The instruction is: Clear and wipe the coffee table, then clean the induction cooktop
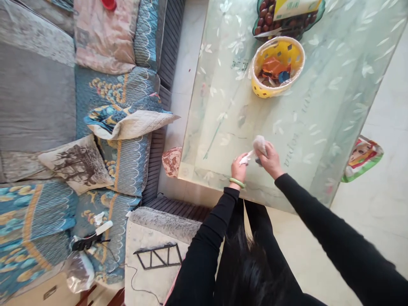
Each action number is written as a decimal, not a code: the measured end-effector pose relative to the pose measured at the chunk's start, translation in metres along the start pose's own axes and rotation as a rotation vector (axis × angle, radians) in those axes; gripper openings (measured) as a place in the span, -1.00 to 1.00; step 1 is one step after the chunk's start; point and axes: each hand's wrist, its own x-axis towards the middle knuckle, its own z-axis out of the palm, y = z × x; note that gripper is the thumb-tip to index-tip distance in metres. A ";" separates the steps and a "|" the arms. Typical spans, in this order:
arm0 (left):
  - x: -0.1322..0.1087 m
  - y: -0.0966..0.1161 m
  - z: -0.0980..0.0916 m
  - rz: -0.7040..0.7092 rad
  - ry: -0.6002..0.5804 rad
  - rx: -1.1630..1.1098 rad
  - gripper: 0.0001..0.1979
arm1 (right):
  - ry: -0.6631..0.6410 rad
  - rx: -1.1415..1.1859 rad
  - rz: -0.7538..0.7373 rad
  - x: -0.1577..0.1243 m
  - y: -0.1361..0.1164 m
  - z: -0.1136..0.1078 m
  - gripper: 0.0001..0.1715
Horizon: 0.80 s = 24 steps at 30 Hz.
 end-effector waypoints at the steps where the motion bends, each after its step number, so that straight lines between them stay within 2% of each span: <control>1: 0.009 -0.002 -0.015 0.010 0.045 0.175 -0.47 | -0.085 -0.146 -0.124 0.017 0.009 0.001 -0.57; 3: 0.027 -0.008 -0.041 0.046 0.112 0.497 -0.46 | -0.272 -0.401 -0.318 0.045 0.025 0.004 -0.57; 5: 0.044 -0.015 -0.058 0.100 0.102 0.731 -0.49 | -0.382 -0.586 -0.422 0.062 0.038 0.005 -0.48; 8: 0.058 -0.028 -0.070 0.159 -0.005 0.961 -0.42 | -0.404 -0.738 -0.477 0.068 0.050 0.011 -0.40; 10: 0.059 -0.034 -0.073 0.149 -0.083 1.064 -0.37 | -0.384 -0.768 -0.470 0.070 0.048 0.023 -0.38; 13: 0.057 -0.038 -0.074 0.113 -0.149 1.147 -0.33 | -0.341 -0.754 -0.460 0.078 0.039 0.047 -0.39; 15: 0.055 -0.037 -0.075 0.087 -0.154 1.167 -0.30 | -0.335 -0.734 -0.484 0.083 0.038 0.054 -0.41; 20: 0.056 -0.033 -0.074 0.055 -0.177 1.159 0.02 | -0.387 -0.727 -0.532 0.079 0.052 0.033 -0.46; 24: 0.056 -0.036 -0.070 0.042 -0.150 1.153 0.07 | -0.375 -0.727 -0.533 0.086 0.049 0.041 -0.44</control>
